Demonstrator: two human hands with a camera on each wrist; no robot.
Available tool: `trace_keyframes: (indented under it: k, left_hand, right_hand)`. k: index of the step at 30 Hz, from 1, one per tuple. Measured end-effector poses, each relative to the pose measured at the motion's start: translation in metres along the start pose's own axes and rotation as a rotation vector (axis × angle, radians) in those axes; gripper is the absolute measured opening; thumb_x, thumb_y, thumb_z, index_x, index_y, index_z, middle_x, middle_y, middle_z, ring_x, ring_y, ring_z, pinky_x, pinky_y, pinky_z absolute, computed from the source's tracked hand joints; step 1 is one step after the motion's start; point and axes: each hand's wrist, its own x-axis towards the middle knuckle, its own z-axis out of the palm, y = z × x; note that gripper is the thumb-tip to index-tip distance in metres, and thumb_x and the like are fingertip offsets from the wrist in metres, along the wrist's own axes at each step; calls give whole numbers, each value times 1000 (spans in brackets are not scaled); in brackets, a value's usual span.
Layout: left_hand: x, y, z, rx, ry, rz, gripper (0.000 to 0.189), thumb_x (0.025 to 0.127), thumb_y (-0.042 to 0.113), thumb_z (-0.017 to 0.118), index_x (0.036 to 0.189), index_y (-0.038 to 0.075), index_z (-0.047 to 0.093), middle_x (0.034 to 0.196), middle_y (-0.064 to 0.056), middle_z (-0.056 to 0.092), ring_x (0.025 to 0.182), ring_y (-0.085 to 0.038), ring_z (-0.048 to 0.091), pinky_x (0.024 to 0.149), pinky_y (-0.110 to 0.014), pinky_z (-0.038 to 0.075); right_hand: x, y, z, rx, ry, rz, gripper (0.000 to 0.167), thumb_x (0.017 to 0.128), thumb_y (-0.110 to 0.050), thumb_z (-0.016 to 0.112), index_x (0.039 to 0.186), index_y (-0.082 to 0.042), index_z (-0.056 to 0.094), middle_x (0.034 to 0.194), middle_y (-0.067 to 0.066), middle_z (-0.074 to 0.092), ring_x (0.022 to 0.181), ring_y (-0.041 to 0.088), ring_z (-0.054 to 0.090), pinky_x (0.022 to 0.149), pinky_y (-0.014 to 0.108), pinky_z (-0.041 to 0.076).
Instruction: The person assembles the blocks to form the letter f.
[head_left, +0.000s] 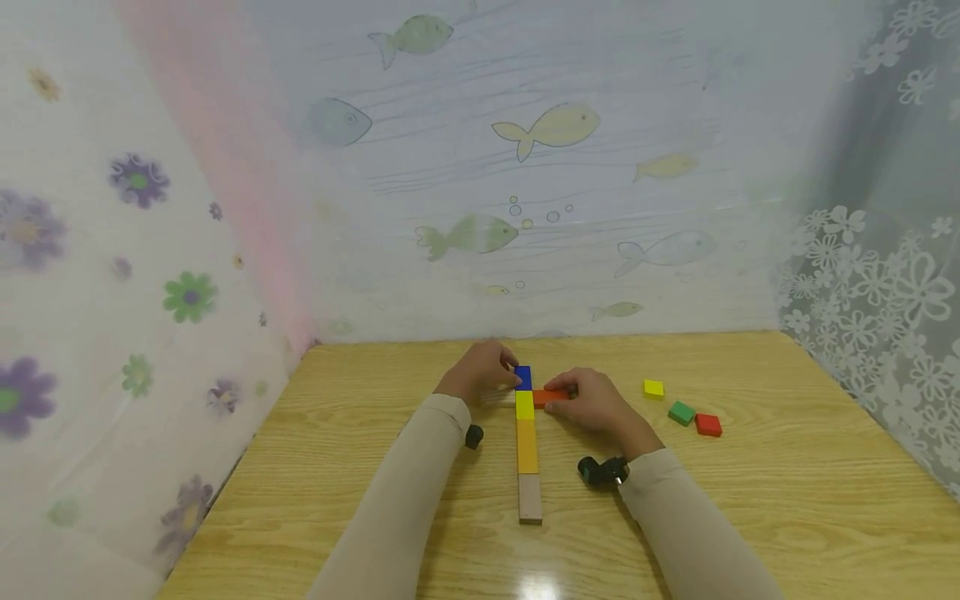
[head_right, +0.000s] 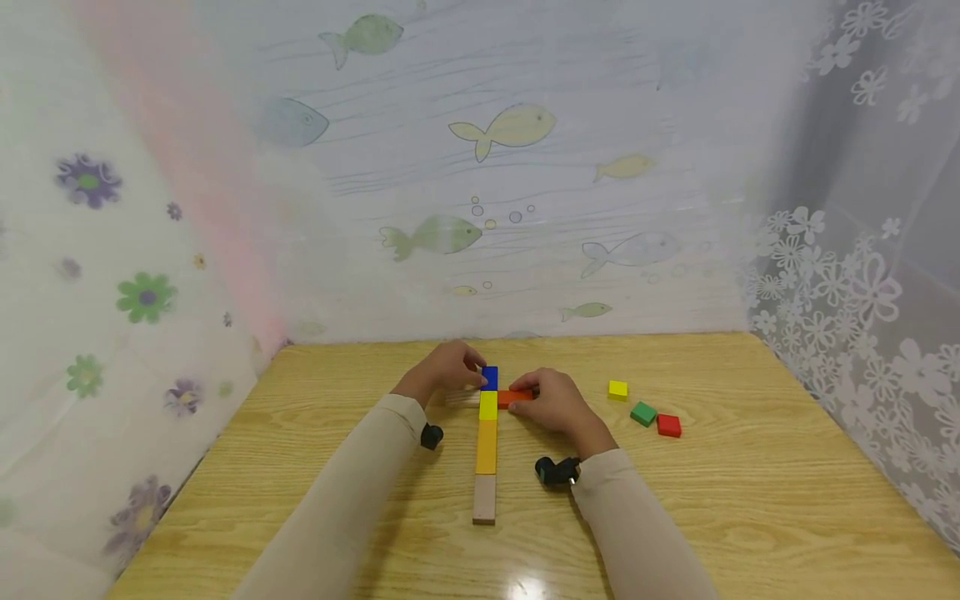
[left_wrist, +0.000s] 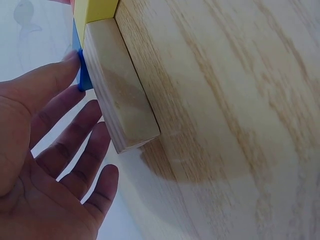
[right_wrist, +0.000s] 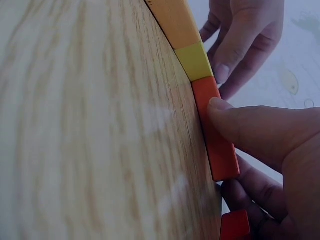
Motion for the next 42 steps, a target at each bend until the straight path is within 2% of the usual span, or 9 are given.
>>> trace_keyframes:
  k: [9, 14, 17, 22, 25, 31, 36, 42]
  left_hand:
    - [0, -5, 1, -5, -8, -3, 52, 93, 34, 79, 137, 10, 68, 126, -7, 69, 112, -23, 64, 103, -43, 54]
    - [-9, -13, 1, -15, 46, -22, 51, 94, 36, 76, 138, 11, 66, 134, -8, 66, 121, -27, 62, 106, -45, 51]
    - [-22, -21, -2, -75, 104, -29, 50, 94, 34, 75, 138, 11, 66, 136, -10, 65, 124, -30, 61, 105, -47, 51]
    - [-44, -38, -7, -251, 176, -36, 48, 94, 31, 78, 136, 11, 68, 136, -13, 64, 120, -31, 62, 97, -48, 55]
    - [-51, -45, -5, -294, 158, -13, 46, 94, 31, 78, 135, 13, 69, 137, -12, 65, 121, -32, 63, 96, -47, 57]
    - [-53, -49, 0, -256, 109, 28, 44, 94, 30, 78, 135, 17, 71, 134, -6, 67, 121, -28, 64, 94, -45, 58]
    - [-53, -49, 3, -267, 94, 8, 41, 91, 27, 81, 129, 18, 74, 128, -3, 69, 116, -26, 66, 96, -44, 57]
    - [-57, -48, 4, -322, 82, -37, 42, 90, 26, 82, 131, 17, 73, 129, -1, 69, 120, -26, 63, 101, -47, 54]
  right_hand:
    - [0, 1, 1, 23, -5, 17, 37, 91, -31, 81, 125, -17, 75, 124, 5, 71, 110, 24, 63, 99, 47, 53]
    - [0, -1, 0, 24, -10, 32, 42, 91, -31, 81, 129, -16, 74, 126, 5, 71, 109, 24, 63, 99, 47, 53]
    - [0, -2, 0, 27, -20, 29, 43, 90, -31, 81, 129, -15, 73, 125, 6, 71, 106, 23, 63, 98, 47, 54]
    - [1, -1, 0, 32, -32, 28, 42, 91, -32, 80, 129, -15, 73, 124, 5, 71, 104, 22, 64, 97, 46, 54]
    - [2, 2, 1, 21, -29, 28, 38, 92, -33, 80, 126, -16, 74, 122, 4, 71, 104, 21, 63, 96, 45, 54]
    - [2, 3, 0, 17, -19, 20, 34, 91, -30, 80, 122, -16, 76, 123, 6, 71, 104, 23, 63, 96, 47, 53]
    - [2, 4, 1, 17, -17, 20, 34, 91, -30, 81, 122, -17, 77, 122, 5, 72, 104, 22, 63, 95, 46, 54]
    - [2, 4, 2, 26, -12, 21, 35, 90, -29, 81, 123, -18, 76, 123, 4, 72, 108, 22, 64, 98, 45, 53]
